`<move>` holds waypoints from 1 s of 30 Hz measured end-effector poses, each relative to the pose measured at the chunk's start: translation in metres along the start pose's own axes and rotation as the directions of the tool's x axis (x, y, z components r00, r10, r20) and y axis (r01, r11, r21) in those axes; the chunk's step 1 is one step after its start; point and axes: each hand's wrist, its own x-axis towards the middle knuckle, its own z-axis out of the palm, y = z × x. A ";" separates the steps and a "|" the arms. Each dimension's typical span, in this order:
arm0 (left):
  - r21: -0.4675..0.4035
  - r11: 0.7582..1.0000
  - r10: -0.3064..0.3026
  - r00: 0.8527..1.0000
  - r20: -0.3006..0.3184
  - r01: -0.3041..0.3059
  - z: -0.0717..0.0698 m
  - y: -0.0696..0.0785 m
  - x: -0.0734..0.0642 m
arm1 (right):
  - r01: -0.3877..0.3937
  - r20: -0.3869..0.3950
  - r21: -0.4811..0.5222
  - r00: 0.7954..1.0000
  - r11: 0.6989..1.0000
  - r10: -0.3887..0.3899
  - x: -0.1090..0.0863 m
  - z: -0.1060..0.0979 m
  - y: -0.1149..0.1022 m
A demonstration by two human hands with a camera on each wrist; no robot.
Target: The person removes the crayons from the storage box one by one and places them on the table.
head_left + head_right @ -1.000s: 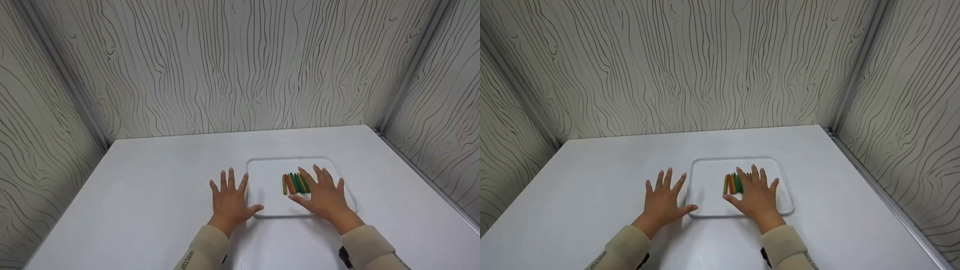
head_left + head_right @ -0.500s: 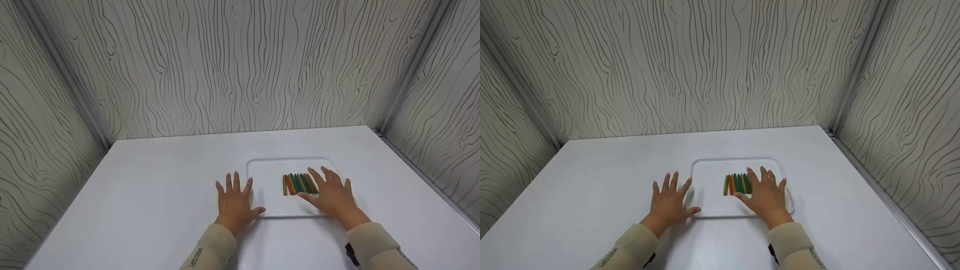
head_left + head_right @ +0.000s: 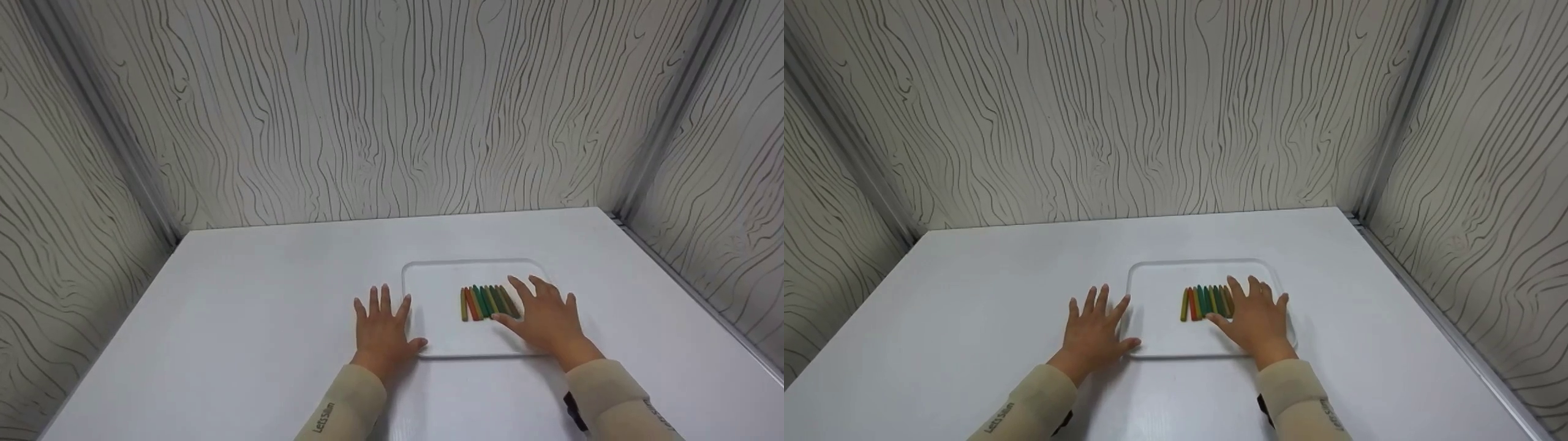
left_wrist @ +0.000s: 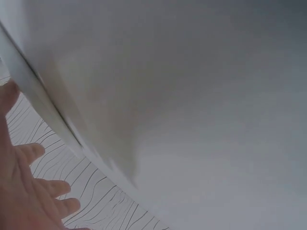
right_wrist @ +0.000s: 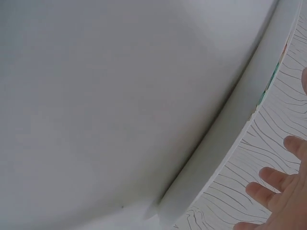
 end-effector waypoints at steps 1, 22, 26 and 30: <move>-0.002 1.000 -0.001 1.000 0.005 0.001 0.001 0.000 0.001 | 0.001 -0.001 -0.005 1.000 1.000 -0.001 0.001 0.000 0.001; -0.229 0.973 0.005 0.998 0.068 0.011 0.001 -0.008 -0.004 | -0.062 0.059 -0.013 0.996 0.998 0.063 0.013 0.004 0.012; -0.268 0.963 0.005 0.997 0.074 0.015 -0.001 -0.008 -0.005 | -0.076 0.075 -0.001 0.994 0.997 0.076 0.014 0.004 0.011; -0.274 0.962 0.007 0.997 0.079 0.015 -0.002 -0.008 -0.005 | -0.096 0.095 0.028 0.991 0.995 0.093 0.015 0.004 0.007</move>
